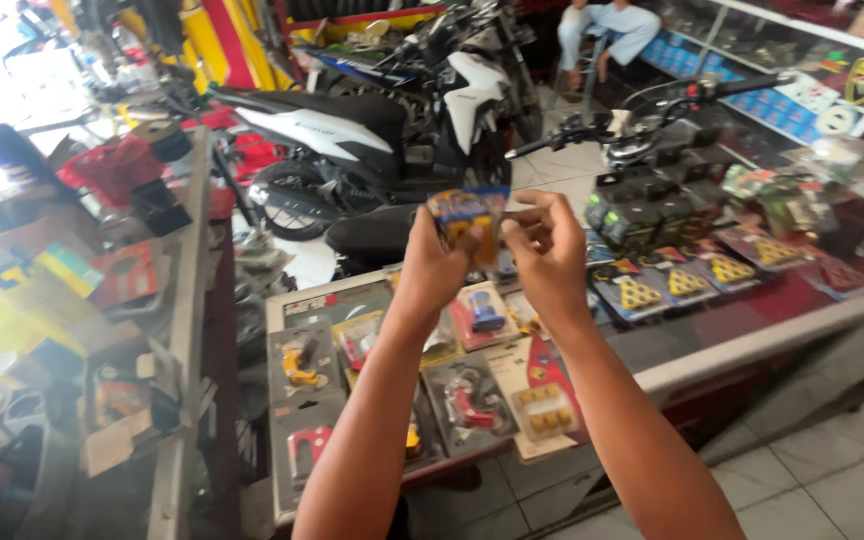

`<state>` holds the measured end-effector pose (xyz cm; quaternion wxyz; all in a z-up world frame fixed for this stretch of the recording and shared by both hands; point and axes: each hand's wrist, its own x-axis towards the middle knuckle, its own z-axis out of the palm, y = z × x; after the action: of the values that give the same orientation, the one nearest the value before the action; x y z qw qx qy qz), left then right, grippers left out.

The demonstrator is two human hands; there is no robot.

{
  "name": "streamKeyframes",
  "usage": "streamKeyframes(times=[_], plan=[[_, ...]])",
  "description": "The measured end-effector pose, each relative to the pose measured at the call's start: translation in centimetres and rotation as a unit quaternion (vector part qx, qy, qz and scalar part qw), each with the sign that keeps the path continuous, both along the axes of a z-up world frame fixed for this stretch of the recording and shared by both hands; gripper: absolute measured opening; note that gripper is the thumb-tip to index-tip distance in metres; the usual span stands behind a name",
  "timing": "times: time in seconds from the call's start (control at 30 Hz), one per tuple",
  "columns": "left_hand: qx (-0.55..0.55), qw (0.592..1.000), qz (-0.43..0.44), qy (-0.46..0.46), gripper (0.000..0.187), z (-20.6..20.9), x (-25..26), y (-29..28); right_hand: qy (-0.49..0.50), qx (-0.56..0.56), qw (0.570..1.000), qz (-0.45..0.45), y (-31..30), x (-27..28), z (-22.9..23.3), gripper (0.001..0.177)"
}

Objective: The person organizes motorcycle parts and accessories on a display counter by picking up items in packaging and placing them onto a hanging display rack or arranging them on the glass surface.

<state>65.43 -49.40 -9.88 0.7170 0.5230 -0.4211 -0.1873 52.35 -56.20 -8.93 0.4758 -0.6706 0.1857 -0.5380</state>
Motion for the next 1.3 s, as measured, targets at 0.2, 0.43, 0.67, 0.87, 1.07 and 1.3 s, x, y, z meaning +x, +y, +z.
streamKeyframes(times=[0.2,0.43,0.67,0.87,1.07,1.3], plan=[[-0.007,0.994,-0.068,-0.085,0.036,-1.0,-7.0,1.7,0.019,-0.053,0.998,-0.037,-0.6,-7.1,0.7,0.016],[0.031,0.984,-0.155,-0.086,0.039,-1.9,-15.3,3.2,0.095,0.049,0.994,-0.034,2.0,-16.1,-0.8,0.009],[-0.016,0.949,-0.309,-0.054,0.038,-2.8,-23.0,4.7,0.12,0.011,0.982,-0.145,5.9,-25.9,-3.5,0.005],[0.073,0.943,-0.324,0.008,0.012,-5.0,-28.5,2.8,0.124,0.036,0.961,-0.244,8.9,-31.0,-5.4,0.005],[0.09,0.92,-0.382,0.0,0.012,-5.3,-31.8,2.4,0.011,0.189,0.941,-0.28,11.5,-34.5,-6.8,0.008],[0.09,0.867,-0.489,-0.007,0.013,-4.9,-35.5,3.0,0.032,0.123,0.901,-0.416,14.8,-37.2,-8.4,0.007]])
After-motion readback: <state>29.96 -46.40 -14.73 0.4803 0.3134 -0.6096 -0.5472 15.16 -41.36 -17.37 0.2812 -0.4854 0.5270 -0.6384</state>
